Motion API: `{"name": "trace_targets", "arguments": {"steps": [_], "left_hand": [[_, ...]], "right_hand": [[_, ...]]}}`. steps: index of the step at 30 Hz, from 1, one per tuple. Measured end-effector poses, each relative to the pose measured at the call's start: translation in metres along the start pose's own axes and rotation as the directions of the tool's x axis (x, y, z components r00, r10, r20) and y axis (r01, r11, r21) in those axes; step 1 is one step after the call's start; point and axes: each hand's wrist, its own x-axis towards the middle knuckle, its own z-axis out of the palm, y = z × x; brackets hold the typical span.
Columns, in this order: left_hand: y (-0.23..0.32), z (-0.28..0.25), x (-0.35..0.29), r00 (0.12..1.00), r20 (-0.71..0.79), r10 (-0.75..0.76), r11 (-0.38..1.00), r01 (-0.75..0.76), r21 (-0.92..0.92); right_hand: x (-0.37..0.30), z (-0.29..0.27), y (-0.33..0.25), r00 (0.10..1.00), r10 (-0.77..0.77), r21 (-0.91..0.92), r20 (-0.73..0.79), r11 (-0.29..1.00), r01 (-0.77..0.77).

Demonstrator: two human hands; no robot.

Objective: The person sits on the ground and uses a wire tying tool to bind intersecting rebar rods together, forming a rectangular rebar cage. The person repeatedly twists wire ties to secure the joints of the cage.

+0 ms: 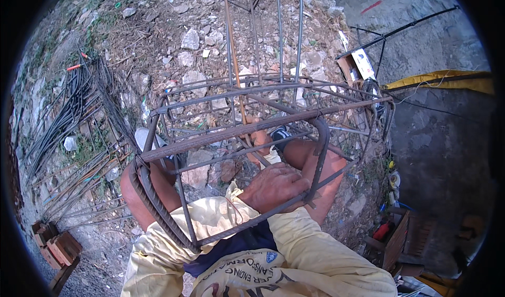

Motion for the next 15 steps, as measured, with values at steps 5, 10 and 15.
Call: {"name": "trace_targets", "arguments": {"steps": [5,10,15], "left_hand": [[-0.003,0.001,-0.004,0.999,0.038,-0.009,1.000,0.009,0.010],[0.002,0.001,-0.002,1.000,-0.001,-0.010,1.000,0.010,0.026],[-0.004,0.008,-0.007,1.000,0.002,-0.008,1.000,0.008,0.028]], "right_hand": [[-0.008,0.005,0.002,0.975,0.140,0.175,-0.170,0.978,-0.110],[-0.016,-0.014,0.016,0.982,0.080,0.181,-0.171,0.982,-0.048],[-0.021,-0.013,-0.004,0.913,0.359,0.123,-0.192,0.932,-0.341]]}}
